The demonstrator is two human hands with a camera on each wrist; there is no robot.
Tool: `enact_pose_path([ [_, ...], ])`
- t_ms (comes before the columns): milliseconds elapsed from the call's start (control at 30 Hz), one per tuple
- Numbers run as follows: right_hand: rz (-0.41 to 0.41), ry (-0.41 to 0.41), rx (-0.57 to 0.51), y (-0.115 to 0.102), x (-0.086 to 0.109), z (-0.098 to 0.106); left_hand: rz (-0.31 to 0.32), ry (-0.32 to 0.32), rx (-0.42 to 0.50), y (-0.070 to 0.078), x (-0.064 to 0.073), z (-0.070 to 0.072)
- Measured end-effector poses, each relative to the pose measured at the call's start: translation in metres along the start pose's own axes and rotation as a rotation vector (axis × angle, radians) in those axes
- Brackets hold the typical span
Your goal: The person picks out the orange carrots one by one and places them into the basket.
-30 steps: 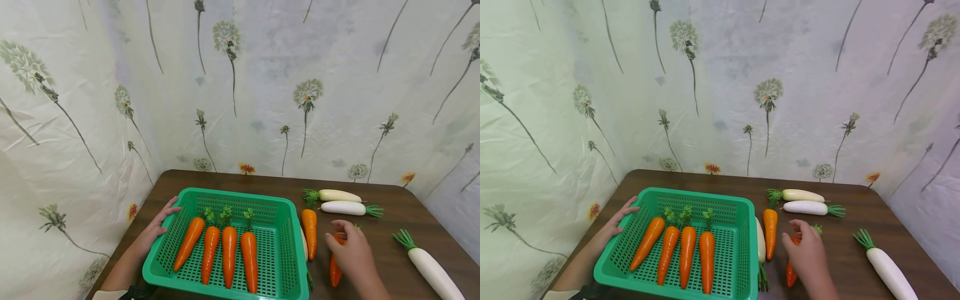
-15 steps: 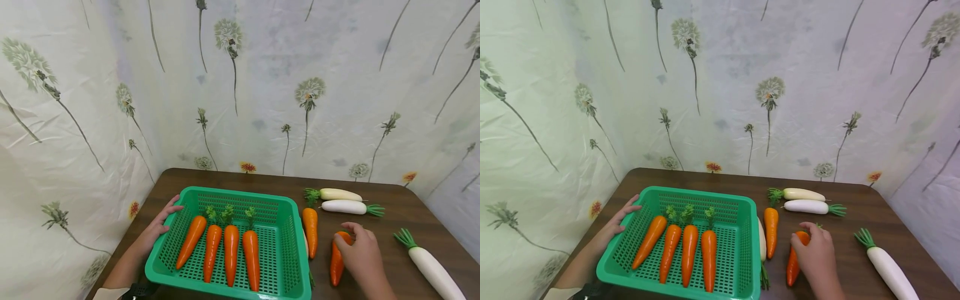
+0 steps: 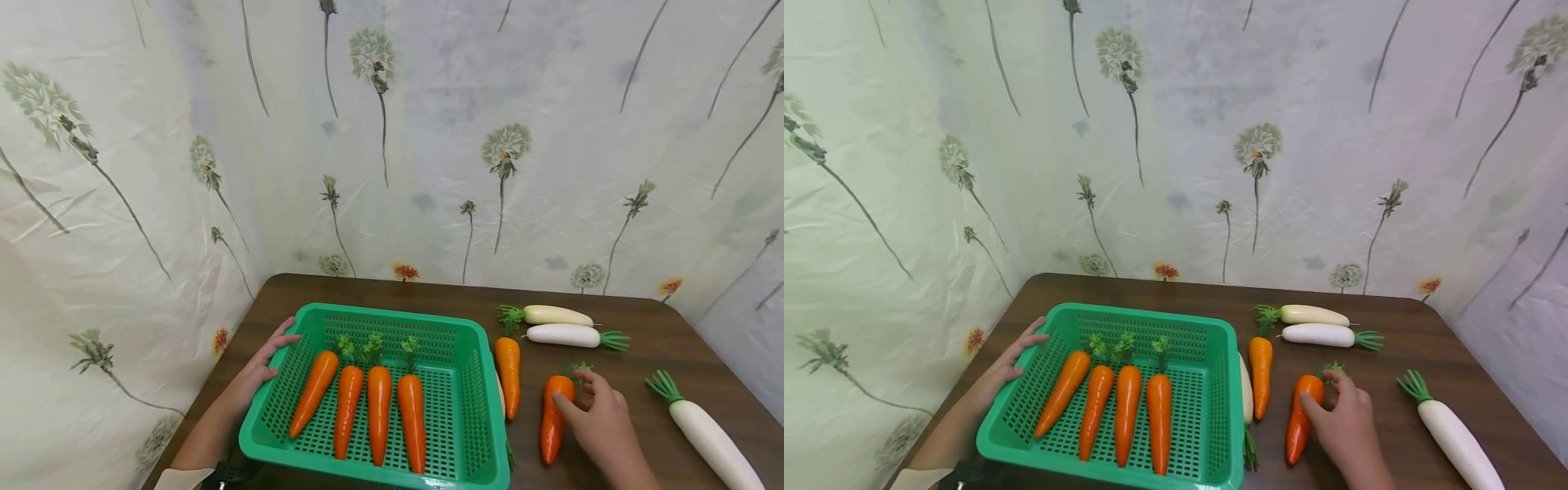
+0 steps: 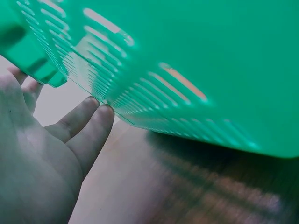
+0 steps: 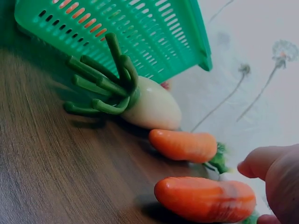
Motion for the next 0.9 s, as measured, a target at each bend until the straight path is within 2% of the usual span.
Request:
enact_pose_path([
  [200,0.001,-0.029,-0.01,0.003,-0.004,-0.004,0.013,0.002,0.01,0.002,0.003,0.0],
  [500,-0.021,-0.051,-0.045,0.007,-0.001,-0.008,-0.022,-0.017,-0.033,0.007,-0.002,-0.004],
  [900,0.001,-0.082,-0.005,0.004,-0.006,-0.014,0.039,0.009,-0.028,0.004,0.002,-0.001],
])
Point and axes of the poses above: each hand's wrist, its own x-axis away from the middle knuckle, its own z-axis out of the back of the hand, y = z × x, the point moved 9 cm from there along -x, towards the middle knuckle
